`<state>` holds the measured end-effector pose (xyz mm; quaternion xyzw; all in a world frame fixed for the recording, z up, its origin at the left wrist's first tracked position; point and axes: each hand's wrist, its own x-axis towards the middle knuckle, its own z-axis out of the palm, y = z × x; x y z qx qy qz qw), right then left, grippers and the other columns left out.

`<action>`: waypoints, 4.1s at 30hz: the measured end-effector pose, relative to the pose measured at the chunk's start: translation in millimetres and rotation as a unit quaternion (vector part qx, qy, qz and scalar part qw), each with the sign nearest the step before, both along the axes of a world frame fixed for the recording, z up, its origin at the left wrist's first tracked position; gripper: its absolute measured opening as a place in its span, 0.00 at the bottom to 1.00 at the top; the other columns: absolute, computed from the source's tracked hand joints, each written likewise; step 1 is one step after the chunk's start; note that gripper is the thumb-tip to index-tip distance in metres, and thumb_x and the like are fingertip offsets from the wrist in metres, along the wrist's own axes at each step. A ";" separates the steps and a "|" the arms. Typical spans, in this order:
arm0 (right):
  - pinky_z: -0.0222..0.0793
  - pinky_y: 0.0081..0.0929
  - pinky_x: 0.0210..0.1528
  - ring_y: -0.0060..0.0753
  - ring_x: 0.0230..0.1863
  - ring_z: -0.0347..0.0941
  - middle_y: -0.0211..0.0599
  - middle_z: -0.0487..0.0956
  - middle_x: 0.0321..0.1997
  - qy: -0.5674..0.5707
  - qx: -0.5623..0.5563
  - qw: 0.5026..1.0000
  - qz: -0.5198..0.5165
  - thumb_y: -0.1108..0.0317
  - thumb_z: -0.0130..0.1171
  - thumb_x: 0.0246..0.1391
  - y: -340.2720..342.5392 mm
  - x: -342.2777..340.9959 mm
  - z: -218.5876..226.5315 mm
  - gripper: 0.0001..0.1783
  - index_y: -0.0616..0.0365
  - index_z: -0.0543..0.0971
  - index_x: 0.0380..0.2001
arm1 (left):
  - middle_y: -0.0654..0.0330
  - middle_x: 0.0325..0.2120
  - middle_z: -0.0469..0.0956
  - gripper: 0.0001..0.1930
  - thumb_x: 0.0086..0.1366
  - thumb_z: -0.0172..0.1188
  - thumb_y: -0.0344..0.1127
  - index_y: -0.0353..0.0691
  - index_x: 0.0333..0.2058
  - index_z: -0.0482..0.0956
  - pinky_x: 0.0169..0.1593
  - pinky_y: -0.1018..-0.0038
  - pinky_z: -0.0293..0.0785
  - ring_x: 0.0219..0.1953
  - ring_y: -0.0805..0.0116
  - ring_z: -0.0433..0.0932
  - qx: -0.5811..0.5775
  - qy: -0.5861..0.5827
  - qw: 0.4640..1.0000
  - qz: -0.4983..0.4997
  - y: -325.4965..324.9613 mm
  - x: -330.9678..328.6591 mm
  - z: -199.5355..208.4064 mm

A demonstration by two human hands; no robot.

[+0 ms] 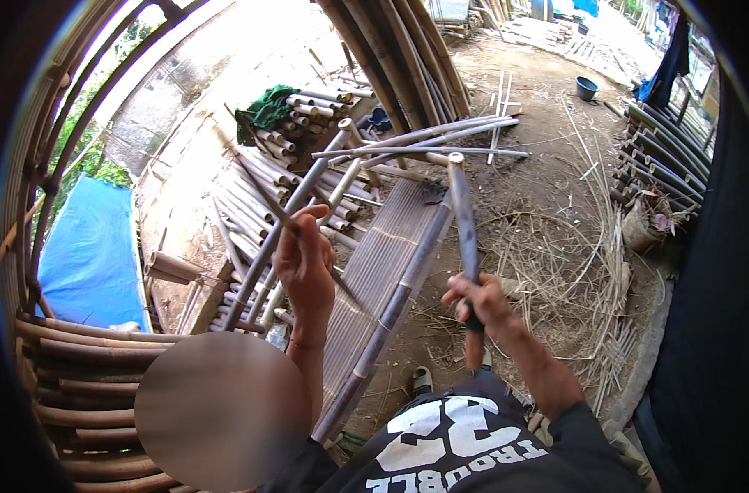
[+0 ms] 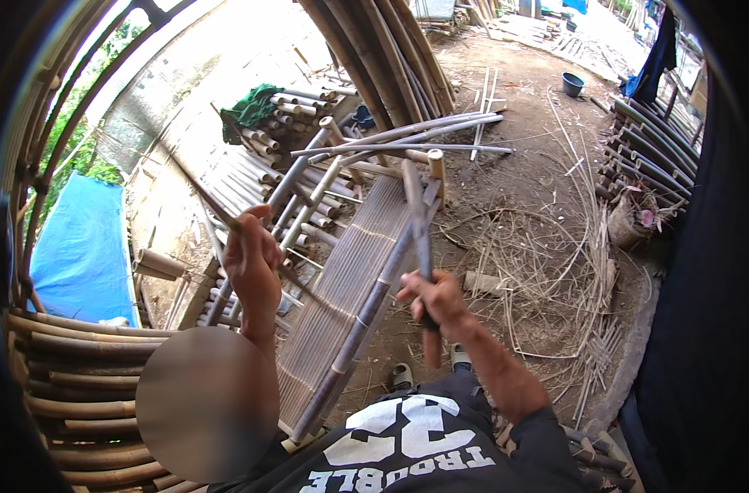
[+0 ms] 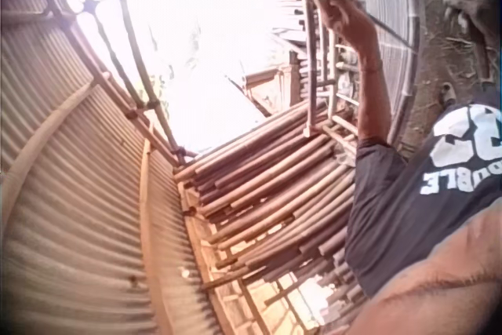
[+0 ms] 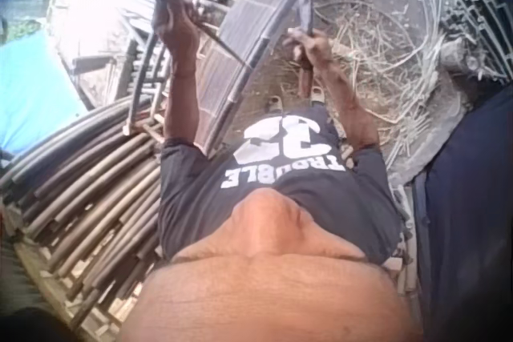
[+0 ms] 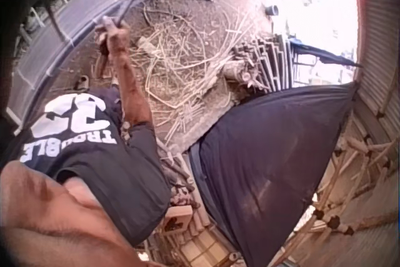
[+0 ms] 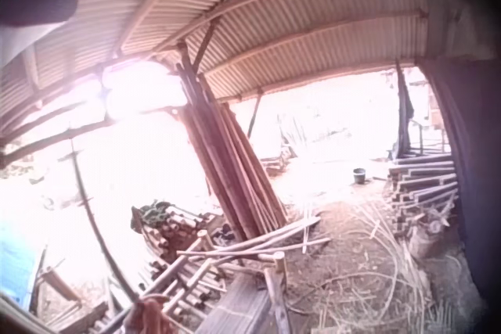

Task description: The person weaves thin bamboo strips into a rectangular bamboo frame using a knife to split and trim the material. They repeatedly insert the strips into the frame, tapping them into place to create a tight woven mat.

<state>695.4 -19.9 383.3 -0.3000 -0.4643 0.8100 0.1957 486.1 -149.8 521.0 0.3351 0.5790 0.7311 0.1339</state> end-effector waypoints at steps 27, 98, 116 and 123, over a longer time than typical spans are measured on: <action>0.68 0.26 0.17 0.24 0.16 0.70 0.28 0.72 0.19 -0.166 0.487 0.856 -0.049 0.35 0.49 0.60 76.2 -25.5 71.7 0.30 0.56 0.73 0.32 | 0.67 0.30 0.76 0.20 0.70 0.56 0.38 0.33 0.57 0.72 0.22 0.85 0.70 0.23 0.83 0.73 -0.171 -0.279 0.898 -0.293 -76.0 68.0 -104.5; 0.69 0.31 0.11 0.25 0.11 0.69 0.29 0.69 0.13 -0.193 0.716 0.666 -0.080 0.33 0.43 0.61 39.2 35.4 31.2 0.32 0.54 0.70 0.26 | 0.70 0.17 0.61 0.24 0.73 0.48 0.34 0.33 0.64 0.61 0.14 0.86 0.52 0.13 0.86 0.56 -0.138 -0.282 0.912 -0.264 -91.1 113.5 -91.5; 0.59 0.25 0.06 0.17 0.11 0.62 0.25 0.66 0.13 -0.216 0.658 0.707 -0.146 0.35 0.41 0.63 94.3 64.8 48.7 0.30 0.52 0.69 0.27 | 0.73 0.14 0.56 0.31 0.73 0.48 0.43 0.34 0.68 0.52 0.17 0.83 0.53 0.14 0.84 0.55 -0.133 -0.413 0.833 -0.343 -136.4 110.8 -102.2; 0.73 0.36 0.21 0.35 0.17 0.74 0.35 0.73 0.16 -0.114 0.761 0.639 0.000 0.30 0.48 0.57 -25.2 27.8 25.7 0.35 0.55 0.72 0.22 | 0.74 0.13 0.54 0.24 0.76 0.41 0.43 0.47 0.67 0.56 0.13 0.85 0.52 0.08 0.85 0.52 -0.110 -0.487 0.795 -0.344 -62.0 97.2 -86.8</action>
